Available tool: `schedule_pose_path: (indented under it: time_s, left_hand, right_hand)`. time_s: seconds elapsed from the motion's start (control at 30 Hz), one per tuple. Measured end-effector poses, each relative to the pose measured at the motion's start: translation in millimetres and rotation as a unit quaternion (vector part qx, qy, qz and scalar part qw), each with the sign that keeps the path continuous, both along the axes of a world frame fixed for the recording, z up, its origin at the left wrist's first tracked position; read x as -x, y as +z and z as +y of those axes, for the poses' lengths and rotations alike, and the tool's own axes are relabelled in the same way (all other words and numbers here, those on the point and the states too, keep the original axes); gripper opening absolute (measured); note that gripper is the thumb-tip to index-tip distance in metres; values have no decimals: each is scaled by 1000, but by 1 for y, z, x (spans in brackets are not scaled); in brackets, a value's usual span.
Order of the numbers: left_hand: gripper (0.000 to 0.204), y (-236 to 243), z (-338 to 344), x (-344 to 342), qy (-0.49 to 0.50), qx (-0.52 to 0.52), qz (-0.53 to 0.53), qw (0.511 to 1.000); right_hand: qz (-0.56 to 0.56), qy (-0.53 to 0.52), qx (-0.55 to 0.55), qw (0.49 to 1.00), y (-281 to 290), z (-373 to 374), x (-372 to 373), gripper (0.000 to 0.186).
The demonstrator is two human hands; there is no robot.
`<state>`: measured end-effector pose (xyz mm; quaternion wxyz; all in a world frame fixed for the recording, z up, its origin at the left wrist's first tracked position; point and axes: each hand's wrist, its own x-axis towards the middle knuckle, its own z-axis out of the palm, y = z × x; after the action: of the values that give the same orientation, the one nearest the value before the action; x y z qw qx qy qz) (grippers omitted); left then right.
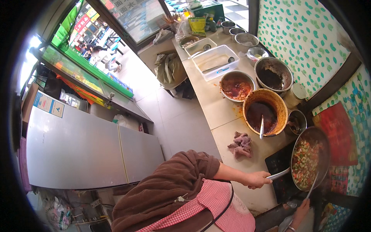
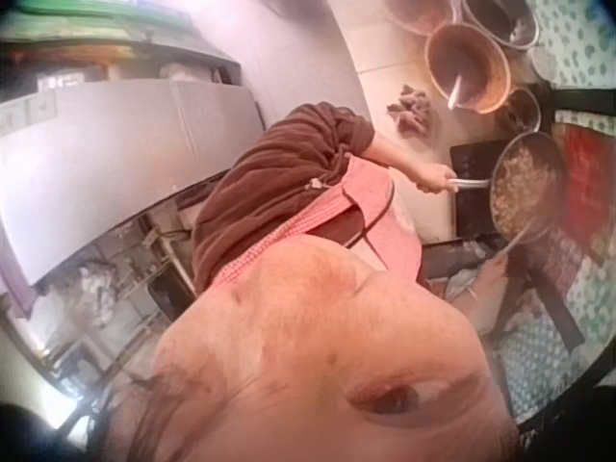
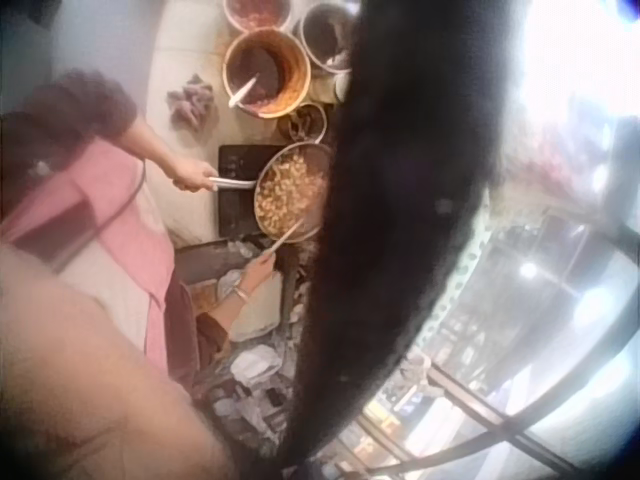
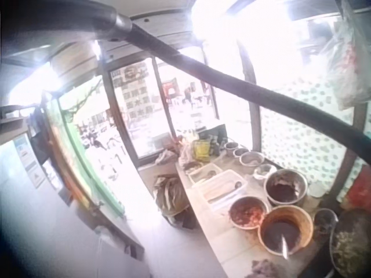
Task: The person stir-fries chopped vegetables in a pan on an induction cooktop, adds chopped green onions, and transfers the cooked mixture into a rectangular container. The person uses a ladle to stir and a cleaver to scrape the green onions from the cutting board.
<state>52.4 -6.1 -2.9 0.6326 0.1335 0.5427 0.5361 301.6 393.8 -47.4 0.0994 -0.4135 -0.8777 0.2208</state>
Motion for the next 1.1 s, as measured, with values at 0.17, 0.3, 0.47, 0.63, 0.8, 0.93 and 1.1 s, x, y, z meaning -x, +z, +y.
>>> schedule_pose_path:
  time_s: [0.17,0.3,0.47,0.63,0.8,0.93,1.1]
  left_hand:
    - [37,-3,1,4,10,34,40,999]
    - [44,3,9,5,-12,70,46,996]
    - [32,-2,3,4,34,53,-27,998]
    - [40,4,4,8,0,2,-37,999]
    - [41,4,2,6,-1,1,-39,999]
    - [42,7,2,7,-1,6,-32,999]
    - [42,12,4,7,1,10,-32,999]
  right_hand:
    - [-11,-127,303,944,99,-107,43,54]
    - [-147,47,-65,986,63,-89,-31,31]
    - [114,-212,487,839,104,-180,23,36]
    - [151,-206,499,828,137,-216,23,42]
    - [117,-120,433,886,155,-217,16,42]
    - [86,-71,396,911,172,-218,14,42]
    - [72,-76,461,881,174,-228,13,42]
